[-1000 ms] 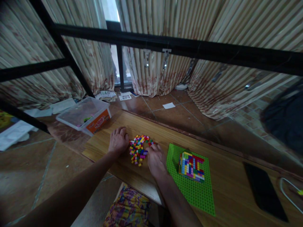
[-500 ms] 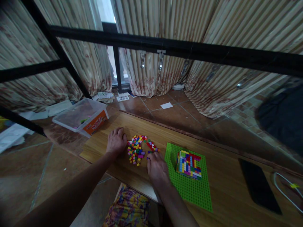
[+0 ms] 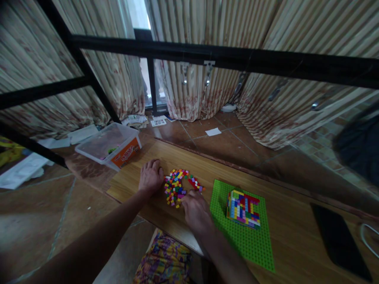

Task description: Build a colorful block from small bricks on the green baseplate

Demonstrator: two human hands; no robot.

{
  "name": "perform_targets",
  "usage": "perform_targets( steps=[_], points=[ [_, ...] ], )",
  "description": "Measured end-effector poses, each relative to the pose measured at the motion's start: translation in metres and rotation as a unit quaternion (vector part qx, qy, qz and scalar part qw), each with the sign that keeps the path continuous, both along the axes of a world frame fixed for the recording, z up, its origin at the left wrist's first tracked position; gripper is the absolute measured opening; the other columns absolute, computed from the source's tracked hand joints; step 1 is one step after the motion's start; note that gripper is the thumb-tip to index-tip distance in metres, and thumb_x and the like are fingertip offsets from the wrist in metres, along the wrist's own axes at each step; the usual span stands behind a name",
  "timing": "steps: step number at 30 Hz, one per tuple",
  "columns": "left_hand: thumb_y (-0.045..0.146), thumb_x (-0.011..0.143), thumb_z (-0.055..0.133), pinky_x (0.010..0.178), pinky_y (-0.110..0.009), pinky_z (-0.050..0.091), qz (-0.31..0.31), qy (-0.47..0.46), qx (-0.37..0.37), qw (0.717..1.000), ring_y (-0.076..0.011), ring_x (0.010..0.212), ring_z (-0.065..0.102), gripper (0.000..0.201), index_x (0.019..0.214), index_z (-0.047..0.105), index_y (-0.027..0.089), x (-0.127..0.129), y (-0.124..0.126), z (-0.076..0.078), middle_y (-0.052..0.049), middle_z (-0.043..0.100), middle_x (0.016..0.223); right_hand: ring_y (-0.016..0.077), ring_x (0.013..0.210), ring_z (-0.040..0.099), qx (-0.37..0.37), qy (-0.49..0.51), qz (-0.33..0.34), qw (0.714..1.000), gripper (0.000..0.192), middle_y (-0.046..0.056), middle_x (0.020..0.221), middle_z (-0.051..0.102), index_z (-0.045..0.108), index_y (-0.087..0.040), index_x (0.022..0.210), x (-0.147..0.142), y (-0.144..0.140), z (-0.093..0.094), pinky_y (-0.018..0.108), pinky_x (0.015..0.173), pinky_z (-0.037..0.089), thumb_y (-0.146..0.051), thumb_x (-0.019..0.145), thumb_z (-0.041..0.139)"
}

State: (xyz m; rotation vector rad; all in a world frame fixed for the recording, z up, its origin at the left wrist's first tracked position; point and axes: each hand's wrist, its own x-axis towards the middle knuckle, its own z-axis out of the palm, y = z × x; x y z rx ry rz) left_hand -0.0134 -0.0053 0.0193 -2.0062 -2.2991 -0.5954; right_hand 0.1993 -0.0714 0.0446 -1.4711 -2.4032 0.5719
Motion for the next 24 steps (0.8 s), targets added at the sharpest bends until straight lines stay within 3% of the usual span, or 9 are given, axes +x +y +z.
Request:
perform_targets(
  steps=[5,10,16,19,22,24],
  points=[
    [0.026,0.09,0.041,0.098,-0.044,0.038,0.002,0.004,-0.001,1.0,-0.0304,0.114,0.051,0.038,0.123,0.058,0.014,0.001,0.0,-0.001,-0.013,0.059,0.127,0.0176,0.08,0.061,-0.066,-0.016,0.007,0.998,0.026,0.003,0.082,0.069,0.075,-0.022,0.077,-0.001,0.008,0.005,0.027,0.074,0.041,-0.011,0.083,0.053],
    [0.026,0.09,0.041,0.098,-0.044,0.038,0.002,0.003,0.005,1.0,-0.0305,0.114,0.051,0.038,0.122,0.058,0.014,0.001,0.0,-0.001,-0.013,0.059,0.127,0.0167,0.076,0.061,-0.069,-0.023,-0.01,0.997,0.028,0.004,0.078,0.07,0.075,-0.021,0.071,-0.002,0.017,0.006,0.027,0.072,0.04,-0.01,0.081,0.052],
    [0.026,0.09,0.043,0.099,-0.044,0.039,0.002,-0.006,0.009,1.0,-0.0303,0.115,0.052,0.037,0.121,0.058,0.015,0.001,0.0,-0.002,-0.014,0.059,0.127,0.0175,0.08,0.064,-0.065,0.008,-0.036,0.997,0.025,0.005,0.082,0.071,0.076,-0.021,0.077,0.0,0.013,0.003,0.028,0.076,0.044,-0.011,0.082,0.053],
    [0.026,0.091,0.041,0.099,-0.044,0.041,-0.004,-0.04,0.027,0.999,-0.0292,0.113,0.054,0.033,0.116,0.06,0.015,-0.003,0.003,-0.005,-0.013,0.062,0.122,0.0186,0.084,0.066,-0.085,0.118,-0.086,0.986,0.021,0.005,0.088,0.072,0.076,-0.022,0.084,0.003,0.002,0.003,0.03,0.079,0.047,-0.017,0.083,0.055],
    [0.029,0.094,0.035,0.099,-0.041,0.044,-0.021,-0.12,0.06,0.991,-0.0259,0.109,0.058,0.033,0.111,0.06,0.016,-0.012,0.004,-0.004,-0.012,0.066,0.112,0.0197,0.086,0.066,-0.087,0.271,-0.155,0.946,0.02,0.005,0.091,0.073,0.075,-0.023,0.089,0.01,-0.018,0.002,0.032,0.081,0.049,-0.027,0.084,0.056],
    [0.032,0.095,0.033,0.099,-0.041,0.045,0.01,-0.183,0.109,0.977,-0.0257,0.111,0.058,0.037,0.115,0.058,0.015,-0.017,-0.004,0.001,-0.014,0.065,0.114,0.0206,0.087,0.067,-0.079,0.336,-0.194,0.918,0.021,0.006,0.091,0.073,0.075,-0.022,0.09,0.016,-0.036,0.002,0.033,0.08,0.05,-0.032,0.084,0.057]
  ],
)
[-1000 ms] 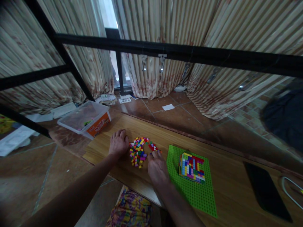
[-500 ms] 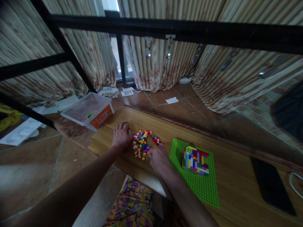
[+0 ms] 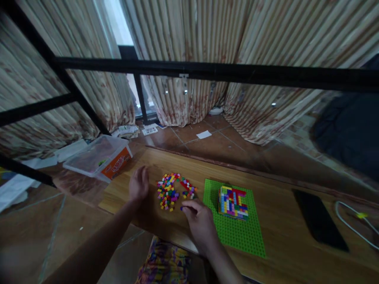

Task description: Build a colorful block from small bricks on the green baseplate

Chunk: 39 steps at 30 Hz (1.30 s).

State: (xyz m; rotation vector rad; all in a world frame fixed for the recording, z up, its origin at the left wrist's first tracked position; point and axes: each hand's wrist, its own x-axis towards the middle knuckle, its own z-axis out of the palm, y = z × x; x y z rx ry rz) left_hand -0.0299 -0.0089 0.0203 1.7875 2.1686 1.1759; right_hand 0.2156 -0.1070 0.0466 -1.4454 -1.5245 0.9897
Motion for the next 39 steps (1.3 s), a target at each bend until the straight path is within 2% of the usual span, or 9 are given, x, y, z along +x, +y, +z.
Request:
perform_targets(
  steps=[6,10,13,15,19,25,30,36,39],
  points=[
    [0.045,0.088,0.052,0.101,-0.039,0.045,-0.032,-0.214,0.033,0.976,-0.0244,0.113,0.058,0.038,0.118,0.06,0.023,0.039,-0.084,0.031,-0.009,0.064,0.119,0.0209,0.086,0.067,-0.03,0.09,-0.075,0.993,0.021,0.006,0.088,0.072,0.076,-0.024,0.091,0.016,-0.045,0.006,0.031,0.077,0.051,-0.038,0.083,0.063],
    [0.051,0.073,0.071,0.088,-0.033,0.051,-0.102,-0.465,-0.153,0.866,-0.0235,0.1,0.065,0.038,0.102,0.068,0.025,0.1,-0.148,0.036,-0.005,0.071,0.104,0.0214,0.082,0.067,-0.051,0.183,-0.092,0.977,0.021,0.006,0.086,0.073,0.076,-0.024,0.086,0.013,-0.06,0.006,0.031,0.075,0.052,-0.042,0.078,0.069],
    [0.054,0.065,0.077,0.072,-0.03,0.051,-0.148,-0.572,-0.223,0.776,-0.0189,0.075,0.064,0.038,0.083,0.068,0.022,0.128,-0.167,0.037,-0.003,0.069,0.078,0.0193,0.075,0.067,-0.056,0.277,-0.073,0.957,0.022,0.005,0.081,0.072,0.075,-0.023,0.083,0.006,-0.07,0.002,0.029,0.069,0.052,-0.044,0.078,0.07],
    [0.054,0.063,0.079,0.064,-0.027,0.048,-0.182,-0.582,-0.243,0.755,-0.0149,0.061,0.058,0.039,0.075,0.065,0.02,0.135,-0.17,0.041,-0.001,0.062,0.063,0.0166,0.067,0.064,-0.062,0.314,-0.059,0.946,0.023,0.003,0.075,0.07,0.074,-0.022,0.082,0.006,-0.077,-0.002,0.026,0.064,0.051,-0.045,0.078,0.07],
    [0.054,0.063,0.079,0.059,-0.024,0.043,-0.215,-0.538,-0.246,0.777,-0.012,0.055,0.052,0.039,0.066,0.063,0.019,0.135,-0.171,0.054,0.0,0.057,0.055,0.016,0.064,0.063,-0.074,0.304,-0.034,0.949,0.021,0.001,0.071,0.068,0.073,-0.022,0.085,0.018,-0.088,-0.001,0.026,0.062,0.05,-0.042,0.078,0.07],
    [0.055,0.064,0.078,0.054,-0.023,0.04,-0.27,-0.489,-0.255,0.789,-0.011,0.05,0.05,0.039,0.063,0.064,0.018,0.139,-0.181,0.062,-0.001,0.059,0.054,0.0173,0.072,0.066,-0.007,0.068,0.052,0.996,0.017,0.0,0.074,0.071,0.074,-0.029,0.077,0.052,-0.098,0.035,0.024,0.066,0.046,-0.027,0.085,0.059],
    [0.058,0.066,0.075,0.054,-0.024,0.042,-0.299,-0.474,-0.267,0.784,-0.011,0.048,0.051,0.041,0.066,0.065,0.018,0.144,-0.185,0.06,-0.002,0.061,0.055,0.0165,0.068,0.065,-0.009,0.076,0.058,0.995,0.022,-0.001,0.07,0.07,0.072,-0.028,0.071,0.058,-0.11,0.032,0.024,0.064,0.045,-0.028,0.086,0.056],
    [0.056,0.063,0.078,0.056,-0.022,0.044,-0.264,-0.503,-0.274,0.775,-0.0105,0.052,0.055,0.044,0.071,0.062,0.016,0.145,-0.171,0.049,-0.002,0.063,0.058,0.0176,0.062,0.063,-0.019,0.222,-0.12,0.967,0.026,0.001,0.067,0.067,0.07,-0.022,0.085,0.076,-0.098,0.01,0.027,0.06,0.049,-0.047,0.078,0.067],
    [0.05,0.059,0.081,0.06,-0.023,0.046,-0.212,-0.496,-0.252,0.803,-0.0119,0.058,0.057,0.042,0.074,0.063,0.015,0.137,-0.158,0.041,-0.001,0.062,0.062,0.0186,0.068,0.065,0.018,0.161,-0.162,0.973,0.029,0.003,0.075,0.069,0.067,-0.021,0.088,0.102,-0.073,0.014,0.028,0.064,0.05,-0.049,0.082,0.062]
  ],
)
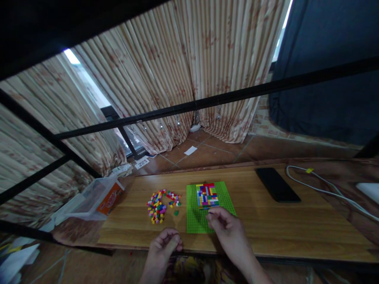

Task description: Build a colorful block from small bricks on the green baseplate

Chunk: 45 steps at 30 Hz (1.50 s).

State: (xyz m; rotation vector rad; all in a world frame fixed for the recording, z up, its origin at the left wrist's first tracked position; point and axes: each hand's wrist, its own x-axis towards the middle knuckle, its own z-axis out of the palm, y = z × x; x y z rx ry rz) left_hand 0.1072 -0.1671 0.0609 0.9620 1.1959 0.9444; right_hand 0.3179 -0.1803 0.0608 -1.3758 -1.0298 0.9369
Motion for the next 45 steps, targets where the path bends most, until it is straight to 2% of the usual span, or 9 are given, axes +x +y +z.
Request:
perform_targets(
  steps=[4,6,8,12,17,20,28,37,45],
  points=[
    [0.043,0.063,0.076,0.062,-0.025,0.049,0.049,0.078,0.04,0.995,-0.0141,0.064,0.058,0.033,0.075,0.064,0.015,-0.012,0.014,-0.014,-0.001,0.061,0.065,0.02,0.072,0.066,0.021,-0.179,0.01,0.983,0.026,0.004,0.084,0.072,0.064,-0.023,0.095,0.026,0.034,0.007,0.03,0.067,0.048,-0.045,0.089,0.05],
    [0.039,0.07,0.071,0.065,-0.025,0.049,0.042,0.13,0.078,0.988,-0.0153,0.067,0.06,0.025,0.076,0.065,0.015,-0.016,0.02,-0.018,-0.001,0.063,0.068,0.0199,0.065,0.064,0.025,-0.253,-0.002,0.967,0.026,0.003,0.081,0.071,0.062,-0.023,0.098,0.03,0.047,0.008,0.031,0.065,0.047,-0.041,0.092,0.045],
    [0.035,0.076,0.065,0.069,-0.025,0.05,0.018,0.187,0.123,0.975,-0.0167,0.073,0.063,0.019,0.078,0.066,0.016,-0.016,0.026,-0.02,-0.002,0.066,0.073,0.0213,0.071,0.064,0.048,-0.302,-0.012,0.952,0.026,0.004,0.083,0.071,0.064,-0.024,0.097,0.03,0.058,0.006,0.033,0.069,0.047,-0.039,0.093,0.043],
    [0.027,0.084,0.053,0.071,-0.025,0.05,-0.055,0.291,0.21,0.932,-0.0163,0.076,0.064,0.016,0.083,0.067,0.019,-0.008,0.04,-0.024,-0.003,0.068,0.08,0.0247,0.093,0.06,0.096,-0.338,-0.058,0.934,0.026,0.007,0.094,0.068,0.071,-0.025,0.088,0.024,0.077,-0.003,0.038,0.083,0.045,-0.04,0.089,0.049],
    [0.02,0.089,0.048,0.072,-0.025,0.048,-0.121,0.369,0.258,0.885,-0.0156,0.08,0.064,0.017,0.087,0.064,0.021,0.006,0.054,-0.029,-0.003,0.068,0.084,0.0234,0.091,0.06,0.073,-0.306,-0.074,0.946,0.028,0.006,0.092,0.07,0.074,-0.025,0.086,0.02,0.092,-0.013,0.038,0.084,0.046,-0.042,0.088,0.052],
    [0.021,0.091,0.047,0.069,-0.024,0.047,-0.126,0.377,0.27,0.877,-0.0148,0.078,0.064,0.016,0.085,0.062,0.021,0.009,0.057,-0.03,-0.003,0.067,0.082,0.0233,0.09,0.061,0.061,-0.319,-0.048,0.945,0.028,0.006,0.094,0.073,0.074,-0.024,0.087,0.02,0.096,-0.013,0.038,0.084,0.047,-0.039,0.089,0.05],
    [0.019,0.092,0.048,0.07,-0.024,0.048,-0.121,0.354,0.321,0.87,-0.0151,0.079,0.063,0.013,0.091,0.061,0.021,0.003,0.057,-0.039,-0.004,0.066,0.084,0.0241,0.085,0.064,0.052,-0.428,-0.015,0.902,0.03,0.006,0.09,0.075,0.074,-0.025,0.086,0.023,0.098,-0.005,0.039,0.084,0.046,-0.035,0.09,0.046],
    [0.023,0.094,0.046,0.071,-0.025,0.048,-0.138,0.338,0.291,0.885,-0.0151,0.081,0.062,0.018,0.095,0.064,0.021,0.004,0.056,-0.036,-0.004,0.066,0.085,0.0214,0.08,0.066,-0.038,-0.343,-0.019,0.938,0.028,0.004,0.087,0.074,0.073,-0.025,0.083,0.027,0.103,-0.001,0.033,0.074,0.048,-0.043,0.083,0.052],
    [0.023,0.095,0.045,0.07,-0.025,0.048,-0.133,0.341,0.303,0.88,-0.0147,0.079,0.062,0.02,0.096,0.065,0.02,0.006,0.051,-0.036,-0.005,0.065,0.085,0.0222,0.081,0.065,-0.033,-0.389,0.006,0.921,0.03,0.005,0.086,0.073,0.071,-0.024,0.079,0.03,0.103,-0.001,0.034,0.076,0.047,-0.043,0.083,0.048]
  ],
)
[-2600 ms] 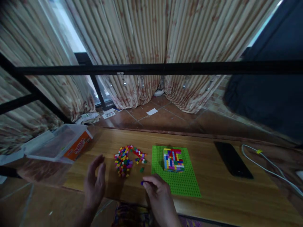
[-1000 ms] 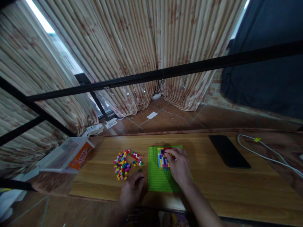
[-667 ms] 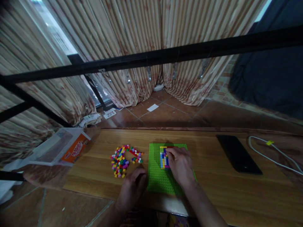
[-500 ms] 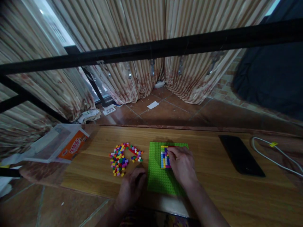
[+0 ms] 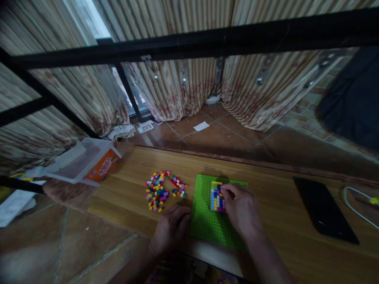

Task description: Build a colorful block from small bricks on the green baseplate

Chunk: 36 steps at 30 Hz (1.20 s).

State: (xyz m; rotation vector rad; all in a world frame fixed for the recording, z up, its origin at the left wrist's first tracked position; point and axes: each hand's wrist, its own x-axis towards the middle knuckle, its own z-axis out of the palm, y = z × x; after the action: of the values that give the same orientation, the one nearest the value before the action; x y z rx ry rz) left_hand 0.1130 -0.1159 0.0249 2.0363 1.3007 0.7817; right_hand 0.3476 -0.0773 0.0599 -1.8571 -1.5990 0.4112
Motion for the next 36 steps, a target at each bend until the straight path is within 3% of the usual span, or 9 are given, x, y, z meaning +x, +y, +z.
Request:
perform_targets(
  steps=[10,16,19,23,27,30,36],
  points=[
    [0.023,0.095,0.043,0.069,-0.025,0.049,-0.005,-0.003,0.02,1.0,-0.0151,0.081,0.062,0.022,0.098,0.065,0.02,0.0,0.0,0.0,-0.006,0.065,0.087,0.0228,0.078,0.066,0.047,-0.035,0.031,0.998,0.033,0.006,0.085,0.072,0.07,-0.025,0.081,0.008,0.0,-0.014,0.034,0.073,0.048,-0.047,0.086,0.046],
    [0.022,0.095,0.042,0.071,-0.024,0.048,0.018,-0.003,0.048,0.999,-0.0151,0.082,0.061,0.022,0.099,0.064,0.02,-0.002,-0.003,0.003,-0.006,0.063,0.087,0.0241,0.087,0.066,0.101,-0.063,0.019,0.993,0.038,0.008,0.099,0.071,0.07,-0.022,0.093,-0.002,-0.018,-0.007,0.036,0.079,0.048,-0.05,0.09,0.044],
    [0.021,0.093,0.045,0.072,-0.025,0.049,0.036,0.019,0.076,0.996,-0.0159,0.085,0.061,0.021,0.099,0.065,0.02,-0.007,-0.001,0.001,-0.007,0.063,0.09,0.023,0.088,0.066,0.132,-0.043,0.017,0.99,0.033,0.008,0.1,0.071,0.07,-0.022,0.096,-0.023,-0.029,0.003,0.034,0.08,0.049,-0.046,0.092,0.047],
    [0.019,0.09,0.048,0.073,-0.024,0.051,0.054,0.026,0.093,0.994,-0.0156,0.088,0.061,0.018,0.097,0.064,0.02,-0.015,0.005,-0.003,-0.008,0.063,0.098,0.0209,0.089,0.066,0.121,0.008,0.105,0.987,0.024,0.006,0.094,0.072,0.069,-0.023,0.092,-0.062,-0.024,0.006,0.032,0.082,0.049,-0.037,0.093,0.049],
    [0.016,0.087,0.053,0.08,-0.026,0.053,0.041,-0.002,0.104,0.994,-0.0166,0.095,0.062,0.017,0.098,0.064,0.02,-0.017,0.008,-0.004,-0.009,0.063,0.104,0.0208,0.086,0.065,0.049,-0.016,0.147,0.988,0.022,0.006,0.093,0.071,0.069,-0.021,0.094,-0.104,0.004,-0.003,0.032,0.079,0.048,-0.029,0.092,0.049],
    [0.013,0.085,0.054,0.084,-0.029,0.054,0.033,-0.024,0.105,0.994,-0.0181,0.099,0.062,0.018,0.098,0.064,0.02,-0.018,0.008,-0.005,-0.01,0.062,0.106,0.0218,0.09,0.065,-0.029,-0.094,0.16,0.982,0.018,0.008,0.094,0.07,0.069,-0.02,0.093,-0.131,0.03,-0.009,0.032,0.08,0.047,-0.021,0.089,0.052],
    [0.008,0.083,0.052,0.089,-0.032,0.054,0.024,-0.038,0.091,0.995,-0.02,0.104,0.061,0.027,0.105,0.063,0.02,-0.021,0.007,-0.006,-0.011,0.06,0.115,0.023,0.086,0.065,-0.053,-0.117,0.141,0.982,0.008,0.008,0.092,0.068,0.068,-0.022,0.081,-0.157,0.055,-0.015,0.032,0.075,0.045,-0.018,0.082,0.061]
  ],
)
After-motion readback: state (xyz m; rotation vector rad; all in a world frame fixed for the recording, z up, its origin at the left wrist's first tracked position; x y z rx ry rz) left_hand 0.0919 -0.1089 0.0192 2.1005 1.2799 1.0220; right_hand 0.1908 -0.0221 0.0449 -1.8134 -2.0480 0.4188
